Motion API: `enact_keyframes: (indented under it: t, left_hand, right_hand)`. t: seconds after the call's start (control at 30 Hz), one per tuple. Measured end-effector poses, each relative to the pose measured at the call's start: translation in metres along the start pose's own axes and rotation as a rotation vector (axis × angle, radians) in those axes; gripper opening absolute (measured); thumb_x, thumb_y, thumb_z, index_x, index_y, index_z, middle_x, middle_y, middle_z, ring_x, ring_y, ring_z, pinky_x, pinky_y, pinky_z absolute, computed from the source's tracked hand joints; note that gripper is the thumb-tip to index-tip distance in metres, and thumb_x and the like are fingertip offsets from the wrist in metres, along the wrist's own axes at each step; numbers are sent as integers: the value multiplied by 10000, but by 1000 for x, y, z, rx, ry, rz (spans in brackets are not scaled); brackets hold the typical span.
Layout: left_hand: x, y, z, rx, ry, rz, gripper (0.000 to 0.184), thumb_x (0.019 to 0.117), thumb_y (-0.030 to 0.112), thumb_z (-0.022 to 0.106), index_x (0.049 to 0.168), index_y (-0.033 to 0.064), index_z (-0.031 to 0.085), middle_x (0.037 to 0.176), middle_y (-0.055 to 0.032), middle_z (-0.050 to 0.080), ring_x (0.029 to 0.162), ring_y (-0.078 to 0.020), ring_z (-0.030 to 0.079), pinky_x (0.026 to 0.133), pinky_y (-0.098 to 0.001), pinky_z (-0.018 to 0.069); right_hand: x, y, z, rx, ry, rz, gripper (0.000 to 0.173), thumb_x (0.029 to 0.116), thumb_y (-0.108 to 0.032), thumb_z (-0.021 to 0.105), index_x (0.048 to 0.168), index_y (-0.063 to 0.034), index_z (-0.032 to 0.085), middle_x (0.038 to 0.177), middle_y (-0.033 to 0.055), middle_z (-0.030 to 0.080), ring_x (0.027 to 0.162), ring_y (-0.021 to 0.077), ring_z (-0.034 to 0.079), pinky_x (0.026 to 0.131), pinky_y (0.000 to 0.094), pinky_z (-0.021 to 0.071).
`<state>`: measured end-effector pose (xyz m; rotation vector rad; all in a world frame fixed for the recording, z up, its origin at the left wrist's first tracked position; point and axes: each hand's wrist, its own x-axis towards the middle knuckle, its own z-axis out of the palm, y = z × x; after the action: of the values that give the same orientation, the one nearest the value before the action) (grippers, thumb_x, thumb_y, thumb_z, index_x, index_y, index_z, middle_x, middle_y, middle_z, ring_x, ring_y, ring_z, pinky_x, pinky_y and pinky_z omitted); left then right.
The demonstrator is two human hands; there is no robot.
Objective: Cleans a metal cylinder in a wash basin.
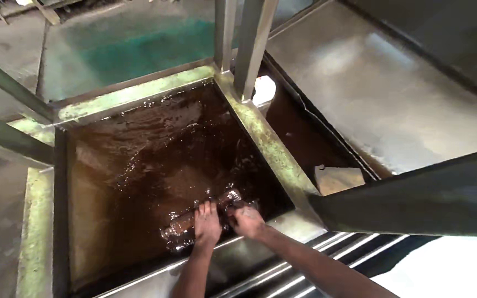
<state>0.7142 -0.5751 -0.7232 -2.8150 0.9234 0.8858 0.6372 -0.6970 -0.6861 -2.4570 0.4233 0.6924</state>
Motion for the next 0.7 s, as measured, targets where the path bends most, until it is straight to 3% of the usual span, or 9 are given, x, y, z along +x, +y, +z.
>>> enact_keyframes:
  t: [0.1, 0.17, 0.23, 0.3, 0.37, 0.43, 0.57, 0.6, 0.7]
  left_hand:
    - [-4, -6, 8, -18, -23, 56, 524, 1069, 321, 499, 1543, 111, 420, 1567, -212, 397, 1438, -403, 382, 1163, -545, 323]
    - [1, -9, 9, 23, -82, 83, 501, 1081, 279, 475, 1549, 114, 403, 1574, -209, 390, 1446, -396, 389, 1153, -534, 364]
    - [9, -12, 3, 96, -155, 131, 540, 1058, 155, 502, 1578, 128, 358, 1599, -199, 368, 1464, -391, 371, 1158, -548, 355]
    - [16, -16, -11, 176, -196, 163, 548, 1052, 214, 545, 1570, 154, 376, 1608, -172, 370, 1476, -370, 358, 1167, -565, 319]
    - [18, -22, -23, 154, -201, 77, 567, 1041, 384, 570, 1543, 154, 440, 1613, -144, 380, 1485, -345, 351, 1184, -564, 291]
    - [12, -31, -23, 78, -175, -44, 579, 1043, 393, 568, 1541, 126, 444, 1624, -134, 369, 1500, -338, 334, 1204, -564, 274]
    - [-11, -74, -20, -2, -123, -153, 709, 1033, 313, 567, 1645, 291, 210, 1699, -104, 204, 1555, -336, 206, 1237, -584, 176]
    - [-20, -86, -22, -10, -156, -168, 770, 1023, 321, 579, 1655, 302, 140, 1716, -115, 123, 1562, -354, 176, 1231, -599, 186]
    - [-51, -111, -34, -17, -323, -130, 890, 1005, 332, 619, 1662, 269, 22, 1726, -112, 25, 1524, -396, 272, 1158, -604, 354]
  right_hand:
    - [16, 9, 5, -165, 64, -66, 618, 930, -183, 693, 1516, -125, 505, 1599, 152, 421, 1491, 368, 359, 1174, 572, 330]
    - [26, 14, 13, -212, 29, -89, 783, 887, -204, 754, 1584, -144, 402, 1658, 159, 320, 1520, 387, 300, 1193, 599, 284]
    - [36, 20, 22, -197, -25, -105, 910, 866, -270, 793, 1629, -167, 308, 1705, 165, 205, 1570, 401, 171, 1239, 646, 122]
    - [47, 22, 25, -186, 2, -131, 948, 863, -349, 808, 1639, -189, 286, 1712, 167, 182, 1581, 416, 111, 1236, 679, 43]
    - [62, 17, 19, -199, 47, -121, 975, 863, -478, 800, 1644, -218, 277, 1708, 181, 188, 1571, 447, 119, 1225, 699, 43]
    - [80, 6, 6, -212, 37, -86, 1031, 845, -526, 803, 1656, -240, 235, 1711, 208, 143, 1569, 473, 87, 1218, 714, 26]
    - [106, -23, -6, -274, -53, -96, 1001, 852, -598, 764, 1639, -210, 283, 1708, 208, 152, 1574, 436, 123, 1243, 671, 40]
    - [105, -26, -1, -286, -71, -117, 951, 876, -604, 733, 1630, -209, 310, 1709, 187, 171, 1572, 418, 155, 1246, 657, 72]
    - [79, -25, 11, -312, -96, -139, 891, 955, -544, 665, 1649, -165, 255, 1722, 160, 156, 1581, 386, 154, 1238, 659, 120]
